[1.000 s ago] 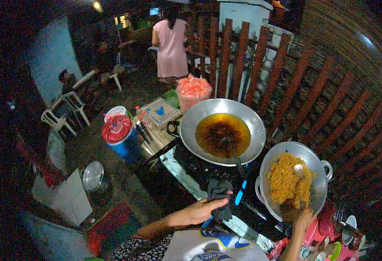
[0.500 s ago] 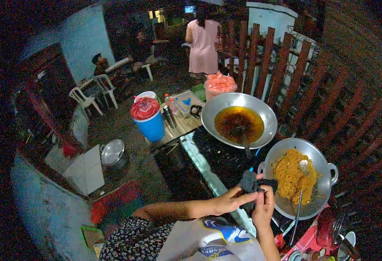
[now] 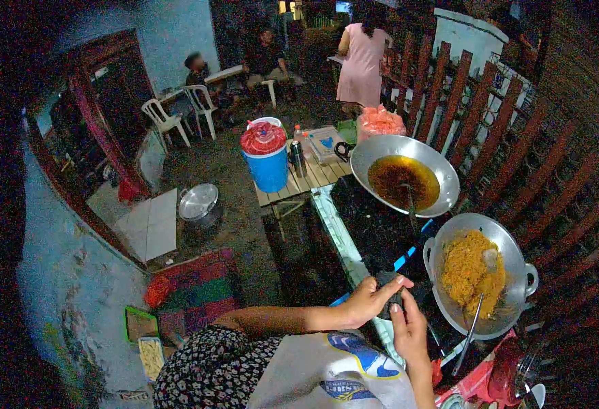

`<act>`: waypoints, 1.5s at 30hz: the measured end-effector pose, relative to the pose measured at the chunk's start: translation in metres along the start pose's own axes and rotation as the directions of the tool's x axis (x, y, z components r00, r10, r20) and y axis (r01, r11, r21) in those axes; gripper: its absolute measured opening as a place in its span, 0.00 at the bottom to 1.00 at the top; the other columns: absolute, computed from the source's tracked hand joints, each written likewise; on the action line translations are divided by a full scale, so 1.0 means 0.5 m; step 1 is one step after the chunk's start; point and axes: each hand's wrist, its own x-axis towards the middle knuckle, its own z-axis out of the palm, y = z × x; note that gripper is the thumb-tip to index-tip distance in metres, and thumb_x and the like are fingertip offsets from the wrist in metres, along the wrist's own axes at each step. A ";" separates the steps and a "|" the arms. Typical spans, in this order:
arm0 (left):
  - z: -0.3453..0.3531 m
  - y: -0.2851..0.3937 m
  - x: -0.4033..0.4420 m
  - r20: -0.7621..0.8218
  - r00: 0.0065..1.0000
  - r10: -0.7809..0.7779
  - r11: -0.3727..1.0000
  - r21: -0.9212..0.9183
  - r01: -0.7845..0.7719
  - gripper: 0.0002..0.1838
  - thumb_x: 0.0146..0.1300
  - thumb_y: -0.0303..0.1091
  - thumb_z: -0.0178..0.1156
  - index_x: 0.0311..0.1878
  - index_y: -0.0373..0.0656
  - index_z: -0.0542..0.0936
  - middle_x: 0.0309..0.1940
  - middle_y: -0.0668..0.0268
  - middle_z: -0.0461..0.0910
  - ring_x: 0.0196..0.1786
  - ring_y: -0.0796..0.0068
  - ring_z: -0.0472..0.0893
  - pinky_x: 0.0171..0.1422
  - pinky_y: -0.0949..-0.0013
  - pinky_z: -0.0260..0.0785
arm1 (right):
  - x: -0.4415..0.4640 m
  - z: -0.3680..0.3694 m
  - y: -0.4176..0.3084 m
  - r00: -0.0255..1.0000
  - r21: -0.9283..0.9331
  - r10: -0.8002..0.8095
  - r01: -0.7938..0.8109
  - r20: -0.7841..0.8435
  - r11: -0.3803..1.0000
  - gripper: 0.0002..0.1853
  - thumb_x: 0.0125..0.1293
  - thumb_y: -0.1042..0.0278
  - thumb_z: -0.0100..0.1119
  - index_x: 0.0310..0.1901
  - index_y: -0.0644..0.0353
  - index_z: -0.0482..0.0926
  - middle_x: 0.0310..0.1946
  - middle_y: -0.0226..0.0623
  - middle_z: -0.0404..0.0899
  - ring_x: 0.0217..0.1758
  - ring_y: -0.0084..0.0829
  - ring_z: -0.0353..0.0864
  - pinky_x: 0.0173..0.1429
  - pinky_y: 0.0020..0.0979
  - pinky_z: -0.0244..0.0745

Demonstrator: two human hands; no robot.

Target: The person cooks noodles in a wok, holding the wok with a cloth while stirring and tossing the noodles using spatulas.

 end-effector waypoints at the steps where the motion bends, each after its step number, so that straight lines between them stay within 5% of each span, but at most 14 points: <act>1: 0.003 -0.002 -0.002 0.004 1.000 -0.013 1.000 0.024 0.013 0.17 0.65 0.45 0.46 0.42 0.43 0.78 0.33 0.70 0.78 0.37 0.85 0.72 0.44 0.76 0.66 | -0.005 -0.012 -0.010 0.996 0.003 0.086 -0.086 0.008 0.996 0.19 0.61 0.70 0.50 0.53 0.69 0.67 0.41 0.43 0.77 0.42 0.25 0.75 0.47 0.25 0.68; 3: 0.010 0.012 -0.010 0.020 1.000 0.009 1.000 0.004 -0.009 0.18 0.65 0.46 0.46 0.45 0.43 0.76 0.32 0.70 0.78 0.37 0.85 0.72 0.43 0.77 0.66 | -0.013 -0.029 0.009 0.995 -0.084 -0.021 0.012 -0.101 0.996 0.16 0.60 0.68 0.54 0.46 0.69 0.73 0.28 0.34 0.77 0.27 0.19 0.73 0.31 0.21 0.68; 5: 0.012 0.030 -0.011 0.179 0.984 -0.012 0.957 -0.284 0.063 0.20 0.65 0.46 0.46 0.50 0.40 0.73 0.30 0.70 0.79 0.27 0.84 0.74 0.33 0.78 0.67 | -0.017 -0.046 -0.009 0.949 0.343 0.282 -0.219 -0.144 0.913 0.11 0.60 0.68 0.54 0.39 0.69 0.74 0.24 0.33 0.74 0.24 0.20 0.72 0.30 0.22 0.67; 7: 0.027 0.028 -0.007 0.245 0.940 0.238 0.970 -0.003 -0.245 0.20 0.66 0.43 0.45 0.53 0.39 0.70 0.46 0.62 0.74 0.47 0.73 0.74 0.52 0.71 0.65 | -0.007 -0.024 0.014 0.899 0.259 0.313 -0.238 -0.306 0.936 0.07 0.60 0.72 0.50 0.36 0.67 0.71 0.25 0.35 0.73 0.27 0.25 0.73 0.34 0.26 0.69; 10: 0.020 0.017 0.017 0.255 0.847 0.466 0.849 0.141 -0.509 0.19 0.66 0.38 0.44 0.55 0.37 0.67 0.53 0.57 0.69 0.54 0.67 0.70 0.59 0.68 0.59 | 0.018 0.027 -0.006 0.927 -0.176 -0.183 0.130 -0.328 0.976 0.13 0.58 0.79 0.45 0.46 0.67 0.66 0.38 0.42 0.72 0.40 0.34 0.74 0.46 0.32 0.69; 19: -0.089 0.085 0.046 0.361 0.931 0.053 0.983 0.145 -0.113 0.25 0.66 0.46 0.43 0.58 0.37 0.63 0.59 0.58 0.62 0.63 0.67 0.60 0.64 0.67 0.52 | 0.080 0.082 -0.003 0.946 0.309 0.108 -0.009 -0.305 0.951 0.16 0.58 0.71 0.52 0.48 0.64 0.66 0.46 0.35 0.68 0.51 0.27 0.64 0.59 0.28 0.56; 23: -0.180 0.175 0.033 0.183 0.809 0.559 0.677 0.463 -0.572 0.26 0.55 0.34 0.57 0.57 0.36 0.64 0.50 0.61 0.68 0.52 0.72 0.66 0.57 0.67 0.59 | 0.095 0.087 -0.018 0.907 0.562 0.267 -0.042 -0.325 0.826 0.15 0.58 0.71 0.54 0.46 0.63 0.68 0.40 0.32 0.70 0.44 0.22 0.68 0.51 0.23 0.62; 25: -0.226 0.270 -0.021 0.139 0.769 0.624 0.755 0.145 -0.639 0.24 0.53 0.41 0.59 0.50 0.37 0.69 0.42 0.57 0.69 0.47 0.68 0.68 0.52 0.69 0.57 | 0.095 0.085 -0.003 0.904 0.443 0.252 -0.079 -0.347 0.893 0.14 0.57 0.72 0.53 0.46 0.62 0.69 0.39 0.30 0.70 0.42 0.21 0.68 0.48 0.21 0.63; 27: -0.300 0.306 -0.067 0.439 0.442 0.782 0.343 0.287 -0.894 0.24 0.50 0.53 0.57 0.39 0.40 0.74 0.28 0.66 0.71 0.31 0.74 0.71 0.39 0.66 0.62 | 0.087 0.091 0.020 0.896 0.459 0.349 -0.198 -0.273 0.866 0.13 0.57 0.73 0.52 0.45 0.62 0.69 0.38 0.29 0.70 0.40 0.19 0.68 0.46 0.20 0.63; 34: -0.252 0.468 -0.133 0.614 0.280 0.738 0.640 -0.507 -0.577 0.09 0.54 0.31 0.57 0.39 0.53 0.73 0.16 0.74 0.66 0.11 0.84 0.62 0.19 0.78 0.55 | 0.083 0.156 0.013 0.899 0.184 0.354 -0.315 -0.256 0.931 0.12 0.57 0.73 0.55 0.43 0.61 0.71 0.36 0.28 0.73 0.40 0.19 0.69 0.45 0.21 0.64; 36: -0.214 0.454 -0.115 0.238 0.141 0.961 0.262 -0.615 -0.744 0.13 0.57 0.25 0.50 0.19 0.53 0.68 0.08 0.76 0.59 0.11 0.89 0.60 0.16 0.81 0.50 | 0.094 0.173 0.001 0.908 0.159 0.337 -0.305 -0.248 0.939 0.12 0.57 0.72 0.55 0.44 0.61 0.71 0.35 0.28 0.73 0.39 0.19 0.69 0.44 0.21 0.65; 37: -0.209 0.458 -0.122 0.238 0.157 0.958 0.277 -0.643 -0.714 0.13 0.57 0.25 0.50 0.19 0.53 0.68 0.08 0.76 0.59 0.11 0.89 0.60 0.16 0.81 0.50 | 0.096 0.182 -0.009 0.910 0.160 0.334 -0.302 -0.245 0.940 0.12 0.57 0.72 0.55 0.44 0.61 0.71 0.34 0.28 0.73 0.38 0.19 0.69 0.44 0.22 0.65; 39: -0.204 0.478 -0.140 0.052 0.620 0.783 0.518 -0.605 -0.605 0.11 0.58 0.25 0.48 0.23 0.54 0.71 0.08 0.77 0.58 0.11 0.88 0.61 0.14 0.80 0.48 | 0.092 0.192 -0.013 0.894 0.306 0.401 -0.332 -0.202 0.893 0.12 0.58 0.73 0.55 0.44 0.62 0.71 0.35 0.29 0.73 0.40 0.20 0.69 0.46 0.22 0.65; 45: -0.230 0.467 -0.077 0.257 0.427 0.867 0.474 -0.692 -0.545 0.04 0.53 0.33 0.53 0.32 0.47 0.69 0.20 0.71 0.62 0.23 0.83 0.63 0.27 0.76 0.51 | 0.056 0.210 0.002 0.868 0.206 0.397 -0.347 -0.299 0.915 0.12 0.58 0.71 0.55 0.44 0.63 0.71 0.38 0.32 0.73 0.43 0.21 0.69 0.49 0.22 0.64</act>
